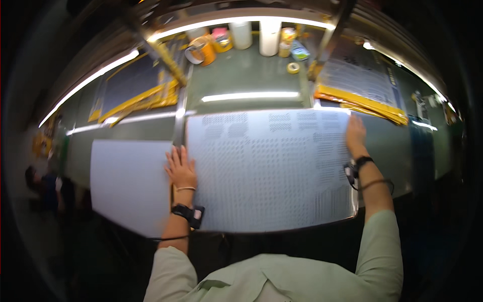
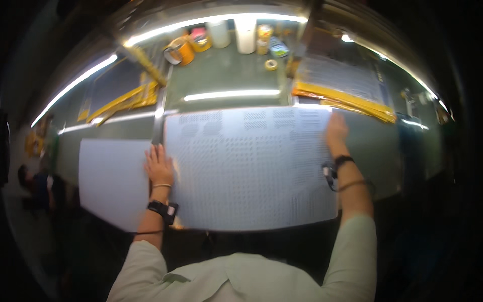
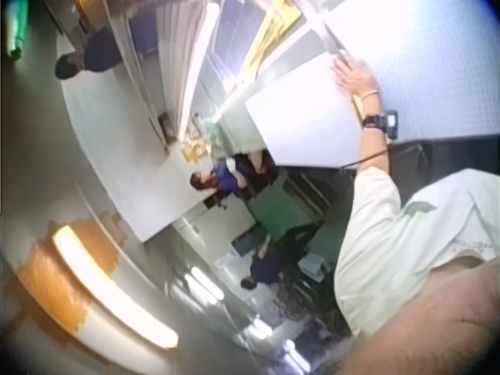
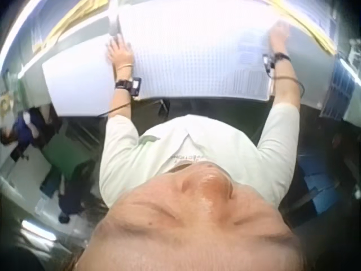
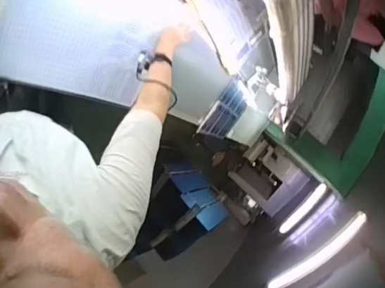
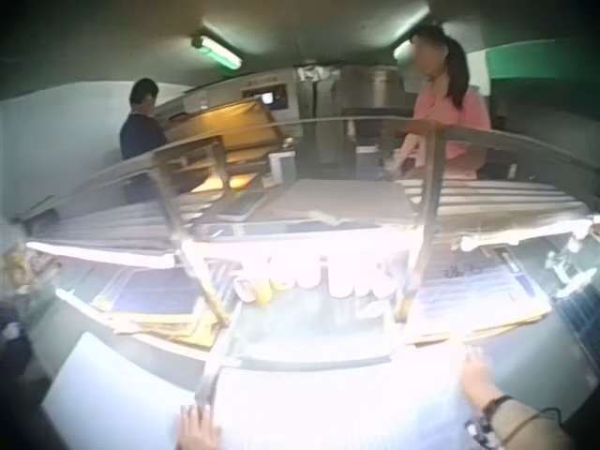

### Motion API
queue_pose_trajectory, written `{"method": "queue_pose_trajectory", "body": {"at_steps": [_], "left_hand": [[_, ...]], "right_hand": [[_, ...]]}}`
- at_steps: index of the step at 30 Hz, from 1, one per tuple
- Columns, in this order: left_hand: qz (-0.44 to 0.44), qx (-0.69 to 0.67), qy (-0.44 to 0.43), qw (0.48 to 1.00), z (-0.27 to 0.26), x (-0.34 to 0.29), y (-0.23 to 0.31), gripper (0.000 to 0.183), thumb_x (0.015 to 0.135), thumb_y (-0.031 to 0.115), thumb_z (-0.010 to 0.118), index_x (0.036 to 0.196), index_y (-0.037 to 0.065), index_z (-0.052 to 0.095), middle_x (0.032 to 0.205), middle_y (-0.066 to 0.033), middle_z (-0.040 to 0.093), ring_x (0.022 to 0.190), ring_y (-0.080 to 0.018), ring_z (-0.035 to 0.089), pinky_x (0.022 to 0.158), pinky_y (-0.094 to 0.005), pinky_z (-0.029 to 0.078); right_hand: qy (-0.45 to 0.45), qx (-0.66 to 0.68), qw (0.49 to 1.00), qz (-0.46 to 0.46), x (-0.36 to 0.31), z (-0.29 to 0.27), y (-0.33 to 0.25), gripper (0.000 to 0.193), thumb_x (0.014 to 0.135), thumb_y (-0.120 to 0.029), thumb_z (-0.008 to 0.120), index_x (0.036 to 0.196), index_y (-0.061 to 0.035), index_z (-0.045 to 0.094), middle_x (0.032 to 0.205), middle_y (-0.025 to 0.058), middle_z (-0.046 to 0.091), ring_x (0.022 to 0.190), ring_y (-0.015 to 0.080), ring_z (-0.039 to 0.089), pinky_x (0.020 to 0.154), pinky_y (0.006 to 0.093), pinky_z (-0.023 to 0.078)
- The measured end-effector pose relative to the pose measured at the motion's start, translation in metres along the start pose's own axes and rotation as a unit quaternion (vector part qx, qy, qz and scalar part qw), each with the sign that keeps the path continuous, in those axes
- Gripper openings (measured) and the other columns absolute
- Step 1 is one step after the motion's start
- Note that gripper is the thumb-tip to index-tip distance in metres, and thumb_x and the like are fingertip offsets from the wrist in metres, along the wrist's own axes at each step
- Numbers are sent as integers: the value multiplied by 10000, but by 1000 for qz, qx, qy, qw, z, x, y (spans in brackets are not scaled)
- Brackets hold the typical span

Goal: Inspecting and organizing large printed sheets at a fabrication station.

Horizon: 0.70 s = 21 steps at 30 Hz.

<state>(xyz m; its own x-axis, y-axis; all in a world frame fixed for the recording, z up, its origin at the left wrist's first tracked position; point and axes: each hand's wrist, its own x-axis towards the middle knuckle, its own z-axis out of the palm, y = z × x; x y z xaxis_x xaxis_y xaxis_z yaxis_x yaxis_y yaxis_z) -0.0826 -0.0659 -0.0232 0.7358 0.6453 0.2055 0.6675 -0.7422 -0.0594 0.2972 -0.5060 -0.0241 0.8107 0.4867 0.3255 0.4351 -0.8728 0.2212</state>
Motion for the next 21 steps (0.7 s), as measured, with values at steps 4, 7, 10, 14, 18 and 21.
{"method": "queue_pose_trajectory", "body": {"at_steps": [4,7,10,14,18,21], "left_hand": [[-70,-56,42,995,-41,-144,-24,558,790,341,518,1267,95,363,1294,-201,305,1230,-400,216,929,-551,236],[-221,-58,98,969,-62,-203,-17,473,710,374,624,1063,87,497,988,-131,451,947,-316,428,774,-443,356],[-406,-297,49,863,-30,-228,-20,317,746,355,623,744,41,579,684,-77,543,686,-229,532,636,-325,420],[-475,-601,-21,643,-26,-228,-10,275,812,268,571,690,21,568,602,-40,574,532,-133,515,573,-250,410],[-478,-694,-11,538,-24,-230,-13,224,817,212,567,656,59,544,607,-27,579,535,-93,516,524,-210,374],[-501,-725,-12,472,-24,-228,-17,210,809,195,577,642,80,526,628,-21,585,550,-90,532,516,-206,375]], "right_hand": [[-53,66,994,-63,-119,-72,8,387,804,-36,442,1189,1,418,1224,157,430,1149,334,378,950,392,325],[-152,98,983,-45,-235,-130,19,449,768,40,359,1216,28,379,1326,151,311,1228,308,274,1009,381,242],[-217,39,975,-30,-298,-169,22,429,733,16,468,1161,18,441,1288,148,358,1196,335,312,981,397,268],[-159,102,982,25,-293,-186,4,375,735,-1,495,1108,27,472,1247,158,387,1173,336,328,972,403,267],[-142,330,927,-112,-254,-192,-65,449,691,-79,604,1116,-8,476,1234,183,381,1179,361,302,979,441,240],[-170,318,910,-205,-240,-209,-124,489,690,-79,608,1155,-48,461,1276,182,346,1201,373,280,1006,432,212]]}}
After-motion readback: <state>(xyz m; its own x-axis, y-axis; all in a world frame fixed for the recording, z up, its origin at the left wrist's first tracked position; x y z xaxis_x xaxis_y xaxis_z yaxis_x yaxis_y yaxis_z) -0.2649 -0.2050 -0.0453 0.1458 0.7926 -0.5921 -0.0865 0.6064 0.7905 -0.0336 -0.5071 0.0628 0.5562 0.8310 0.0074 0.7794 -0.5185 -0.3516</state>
